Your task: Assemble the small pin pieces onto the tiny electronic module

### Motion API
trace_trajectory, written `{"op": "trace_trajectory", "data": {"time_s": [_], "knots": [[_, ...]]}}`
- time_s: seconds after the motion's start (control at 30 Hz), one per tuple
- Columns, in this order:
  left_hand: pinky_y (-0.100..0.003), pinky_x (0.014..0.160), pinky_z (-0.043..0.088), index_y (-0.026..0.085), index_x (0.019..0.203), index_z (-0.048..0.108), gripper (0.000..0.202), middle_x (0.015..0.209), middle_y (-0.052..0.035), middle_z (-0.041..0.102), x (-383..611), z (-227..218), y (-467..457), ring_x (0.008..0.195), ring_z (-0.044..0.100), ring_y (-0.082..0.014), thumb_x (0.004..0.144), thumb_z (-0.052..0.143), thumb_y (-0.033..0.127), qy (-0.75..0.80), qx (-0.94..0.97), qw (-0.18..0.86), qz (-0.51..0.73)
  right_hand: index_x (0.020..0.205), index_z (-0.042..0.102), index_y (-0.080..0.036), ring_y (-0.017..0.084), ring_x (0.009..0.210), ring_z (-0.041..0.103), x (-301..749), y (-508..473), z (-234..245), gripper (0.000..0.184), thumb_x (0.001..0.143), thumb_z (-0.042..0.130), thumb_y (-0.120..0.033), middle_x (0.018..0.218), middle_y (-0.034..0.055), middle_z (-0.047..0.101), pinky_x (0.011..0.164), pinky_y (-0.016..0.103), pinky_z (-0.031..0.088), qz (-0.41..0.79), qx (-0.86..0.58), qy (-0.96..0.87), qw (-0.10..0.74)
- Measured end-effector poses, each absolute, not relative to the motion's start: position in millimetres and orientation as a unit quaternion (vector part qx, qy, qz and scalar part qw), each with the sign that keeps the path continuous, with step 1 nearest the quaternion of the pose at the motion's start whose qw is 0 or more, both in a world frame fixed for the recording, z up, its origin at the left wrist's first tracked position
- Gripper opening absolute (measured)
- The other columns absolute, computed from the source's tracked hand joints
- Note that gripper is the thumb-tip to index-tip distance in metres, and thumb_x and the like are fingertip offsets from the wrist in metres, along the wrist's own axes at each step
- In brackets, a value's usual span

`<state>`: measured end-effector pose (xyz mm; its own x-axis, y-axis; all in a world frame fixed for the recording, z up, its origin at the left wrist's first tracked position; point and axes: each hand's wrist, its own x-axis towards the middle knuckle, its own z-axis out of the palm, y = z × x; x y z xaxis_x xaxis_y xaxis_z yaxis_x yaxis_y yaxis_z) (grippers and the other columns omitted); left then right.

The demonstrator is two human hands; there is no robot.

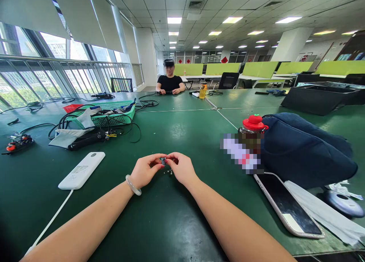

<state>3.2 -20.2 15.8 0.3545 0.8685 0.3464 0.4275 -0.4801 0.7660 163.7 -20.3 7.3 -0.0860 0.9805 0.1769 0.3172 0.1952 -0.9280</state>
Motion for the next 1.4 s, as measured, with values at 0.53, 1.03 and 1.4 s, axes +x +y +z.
{"op": "trace_trajectory", "data": {"time_s": [0.53,1.03,1.4], "knots": [[-0.021,0.061,0.044,0.019,0.105,0.059,0.034,0.064,0.0034,0.055,3.5,13.1,-20.5,0.058,0.05,-0.0092,0.072,0.053,0.014,0.42,0.764,0.3,0.388,0.074,0.065,-0.02,0.012,0.066,0.054,163.6,-24.4,8.1,0.012,0.076,0.055,-0.027,0.073,0.0007,0.062,0.063,0.025,0.043,0.254,-0.495,-0.714,0.426],[-0.022,0.061,0.045,0.019,0.1,0.056,0.03,0.063,0.0039,0.052,4.9,17.1,-23.5,0.059,0.05,-0.0095,0.071,0.051,0.015,0.418,0.772,0.292,0.38,0.077,0.064,-0.021,0.012,0.07,0.055,164.8,-26.3,11.3,0.011,0.08,0.054,-0.024,0.075,0.0002,0.06,0.066,0.024,0.043,0.15,-0.469,-0.774,0.399],[-0.022,0.056,0.039,0.02,0.112,0.051,0.04,0.065,0.0026,0.054,6.5,20.6,-26.5,0.055,0.048,-0.0105,0.073,0.046,0.017,0.432,0.812,0.236,0.312,0.084,0.067,-0.023,0.013,0.077,0.057,166.4,-25.2,12.1,0.02,0.084,0.048,-0.027,0.082,0.0016,0.063,0.072,0.025,0.043,0.168,-0.462,-0.797,0.351]]}}
